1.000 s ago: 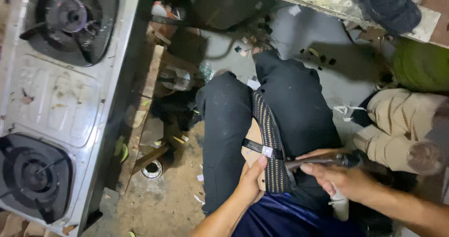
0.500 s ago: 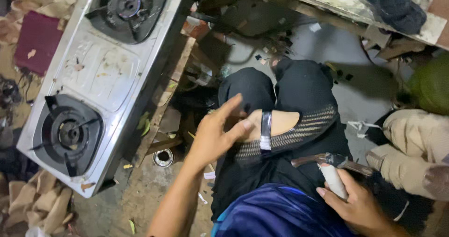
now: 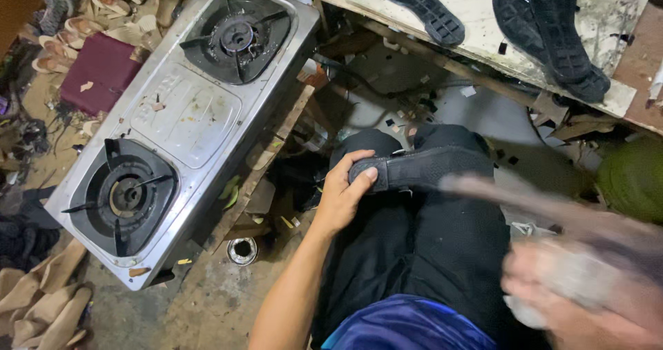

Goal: The person sits on the floor of a shoe workshop with a shoe on their lap, hammers the sole to seat it onto the shoe upper, presses the edges by hand, and briefly heats the shoe near a gas burner before continuing to hammer. They place finished shoes on the workbench and pick up the next shoe and sole to repeat the process.

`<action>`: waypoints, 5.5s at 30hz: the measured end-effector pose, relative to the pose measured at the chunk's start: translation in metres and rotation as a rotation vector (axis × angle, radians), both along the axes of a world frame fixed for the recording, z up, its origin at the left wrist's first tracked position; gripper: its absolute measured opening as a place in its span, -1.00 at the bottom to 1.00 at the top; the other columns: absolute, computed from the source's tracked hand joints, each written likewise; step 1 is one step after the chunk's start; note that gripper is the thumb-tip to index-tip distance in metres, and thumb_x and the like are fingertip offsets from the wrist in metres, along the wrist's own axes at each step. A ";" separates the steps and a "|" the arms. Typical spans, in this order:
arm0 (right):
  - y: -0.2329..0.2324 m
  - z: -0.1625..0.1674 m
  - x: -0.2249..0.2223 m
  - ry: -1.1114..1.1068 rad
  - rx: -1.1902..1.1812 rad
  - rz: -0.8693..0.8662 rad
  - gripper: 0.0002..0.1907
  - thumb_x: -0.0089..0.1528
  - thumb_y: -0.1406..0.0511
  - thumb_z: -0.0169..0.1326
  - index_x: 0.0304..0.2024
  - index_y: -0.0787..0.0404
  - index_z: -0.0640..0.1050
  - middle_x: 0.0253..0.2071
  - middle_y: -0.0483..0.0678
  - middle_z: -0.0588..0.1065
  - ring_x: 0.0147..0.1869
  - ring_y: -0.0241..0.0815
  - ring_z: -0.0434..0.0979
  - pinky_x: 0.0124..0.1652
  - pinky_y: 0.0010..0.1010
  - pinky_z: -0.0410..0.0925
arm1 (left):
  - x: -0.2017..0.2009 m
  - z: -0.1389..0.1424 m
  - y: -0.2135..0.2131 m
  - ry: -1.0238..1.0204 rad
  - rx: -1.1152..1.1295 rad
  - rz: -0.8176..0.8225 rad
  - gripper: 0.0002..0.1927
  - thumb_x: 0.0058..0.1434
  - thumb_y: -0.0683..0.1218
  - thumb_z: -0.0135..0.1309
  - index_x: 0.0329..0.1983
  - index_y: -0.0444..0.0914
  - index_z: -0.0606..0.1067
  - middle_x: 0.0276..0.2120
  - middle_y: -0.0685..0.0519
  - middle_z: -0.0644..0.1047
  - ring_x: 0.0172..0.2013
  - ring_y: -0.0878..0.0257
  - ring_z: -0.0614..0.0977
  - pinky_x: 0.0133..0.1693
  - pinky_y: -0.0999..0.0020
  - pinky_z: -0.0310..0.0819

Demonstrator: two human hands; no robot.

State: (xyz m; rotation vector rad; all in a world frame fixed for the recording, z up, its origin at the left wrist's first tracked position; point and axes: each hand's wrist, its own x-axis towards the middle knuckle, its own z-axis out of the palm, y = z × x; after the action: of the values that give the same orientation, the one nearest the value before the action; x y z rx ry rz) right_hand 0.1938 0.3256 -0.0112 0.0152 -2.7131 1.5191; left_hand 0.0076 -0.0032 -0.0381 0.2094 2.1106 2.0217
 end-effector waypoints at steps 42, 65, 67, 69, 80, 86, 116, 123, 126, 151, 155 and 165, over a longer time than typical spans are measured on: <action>-0.025 0.020 -0.049 -0.423 0.344 -0.117 -0.32 0.12 0.04 0.21 0.31 -0.03 0.50 -0.50 0.19 0.61 -0.43 -0.02 0.70 -0.38 -0.18 0.49 | -0.022 0.086 0.033 0.611 -1.008 -0.403 -0.25 -0.11 0.26 0.37 0.07 -0.21 0.48 -0.18 -0.10 0.58 -0.15 -0.08 0.62 -0.17 0.03 0.46; -0.018 -0.006 -0.031 -0.192 0.570 -0.124 -0.46 0.11 0.04 0.31 0.07 0.12 0.59 -0.52 0.04 0.58 -0.43 -0.03 0.64 -0.39 -0.23 0.47 | -0.014 0.078 0.064 0.714 -1.205 -0.385 -0.34 -0.24 0.19 0.43 -0.18 -0.23 0.44 -0.29 -0.02 0.53 -0.22 0.02 0.63 -0.17 0.08 0.46; -0.004 -0.015 -0.019 -0.262 0.514 -0.199 -0.46 0.11 0.04 0.32 0.05 0.14 0.60 -0.53 0.03 0.57 -0.43 -0.03 0.63 -0.39 -0.23 0.47 | -0.009 0.080 0.074 0.811 -1.200 -0.308 -0.30 -0.35 0.20 0.43 -0.21 -0.25 0.46 -0.31 -0.03 0.54 -0.21 0.04 0.64 -0.14 0.06 0.43; 0.007 -0.016 -0.001 -0.292 0.362 -0.248 -0.46 0.11 0.04 0.32 0.05 0.15 0.61 -0.48 0.00 0.58 -0.42 -0.10 0.65 -0.37 -0.27 0.48 | -0.007 0.077 0.088 0.893 -1.251 -0.279 -0.30 -0.17 0.12 0.43 0.01 -0.24 0.46 -0.29 0.00 0.54 -0.27 0.12 0.63 -0.24 0.17 0.40; -0.015 0.047 -0.071 -0.591 0.796 0.077 -0.43 0.29 -0.14 -0.08 0.04 0.15 0.48 -0.43 -0.10 0.55 -0.41 -0.26 0.61 -0.33 -0.34 0.52 | -0.007 0.054 0.096 0.855 -1.324 -0.321 -0.73 0.21 -0.05 0.28 -0.19 -0.18 0.42 -0.32 0.04 0.53 -0.29 0.14 0.62 -0.19 0.17 0.40; 0.004 0.028 -0.023 0.456 -0.649 -0.089 -0.57 0.38 0.02 0.09 -0.28 0.28 0.54 -0.42 -0.04 0.52 -0.36 -0.27 0.57 -0.34 -0.42 0.43 | -0.006 0.059 0.097 0.724 -1.176 -0.370 -0.55 -0.12 0.05 0.20 -0.22 -0.26 0.43 -0.36 -0.04 0.53 -0.30 0.04 0.61 -0.24 0.10 0.38; -0.023 0.030 -0.007 -0.107 0.074 -0.350 -0.73 0.20 0.22 0.19 -0.17 0.27 0.51 -0.53 0.09 0.52 -0.49 -0.01 0.54 -0.47 -0.22 0.39 | -0.032 0.079 0.095 0.619 -1.140 -0.528 -0.35 -0.26 0.13 0.47 -0.20 -0.23 0.42 -0.32 -0.05 0.57 -0.24 -0.01 0.63 -0.21 0.07 0.41; -0.039 0.035 -0.031 -0.020 0.387 -0.166 -0.70 0.16 0.19 0.22 -0.16 0.23 0.53 -0.52 0.12 0.54 -0.45 0.05 0.58 -0.45 -0.18 0.41 | -0.031 0.074 0.092 0.666 -1.145 -0.513 -0.35 -0.26 0.12 0.47 -0.18 -0.23 0.42 -0.32 -0.03 0.58 -0.26 0.01 0.65 -0.22 0.07 0.42; -0.042 0.038 -0.030 -0.066 0.199 -0.201 -0.68 0.14 0.18 0.24 -0.15 0.21 0.54 -0.51 0.13 0.55 -0.43 0.08 0.60 -0.45 -0.17 0.42 | -0.028 0.073 0.093 0.688 -1.114 -0.486 -0.32 -0.31 0.11 0.48 -0.18 -0.24 0.42 -0.32 -0.04 0.58 -0.27 0.00 0.65 -0.24 0.07 0.43; -0.034 0.048 -0.057 0.380 -0.040 0.005 -0.61 0.27 0.18 0.16 0.12 0.13 0.51 -0.32 -0.05 0.50 -0.42 -0.15 0.55 -0.35 -0.34 0.47 | -0.021 0.002 0.010 0.058 -0.073 -0.141 -0.13 -0.04 0.00 0.41 0.34 -0.24 0.33 0.06 -0.04 0.60 0.10 0.20 0.61 0.18 0.29 0.44; -0.063 0.075 -0.070 0.742 -0.059 -0.015 -0.91 0.40 0.28 0.01 -0.06 -0.02 0.49 -0.33 -0.05 0.50 -0.39 -0.18 0.55 -0.30 -0.41 0.47 | -0.024 0.001 0.005 0.137 -0.119 -0.150 -0.19 -0.01 0.01 0.42 0.28 -0.25 0.34 0.01 -0.07 0.61 0.07 0.15 0.63 0.15 0.27 0.45; -0.060 0.062 -0.075 0.189 -0.430 0.144 -0.67 0.34 0.08 0.07 -0.08 0.21 0.56 -0.31 -0.02 0.58 -0.28 -0.15 0.61 -0.19 -0.23 0.46 | -0.026 0.009 0.003 0.170 -0.204 -0.174 -0.20 0.00 0.11 0.38 0.27 -0.22 0.36 -0.06 -0.12 0.60 0.04 0.03 0.64 0.08 0.20 0.47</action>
State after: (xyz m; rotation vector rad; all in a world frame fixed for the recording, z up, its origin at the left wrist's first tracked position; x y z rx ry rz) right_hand 0.1189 0.2653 0.0512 0.3301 -2.2368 1.9948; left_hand -0.0184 -0.0001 -0.0291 0.5281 2.2914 1.7328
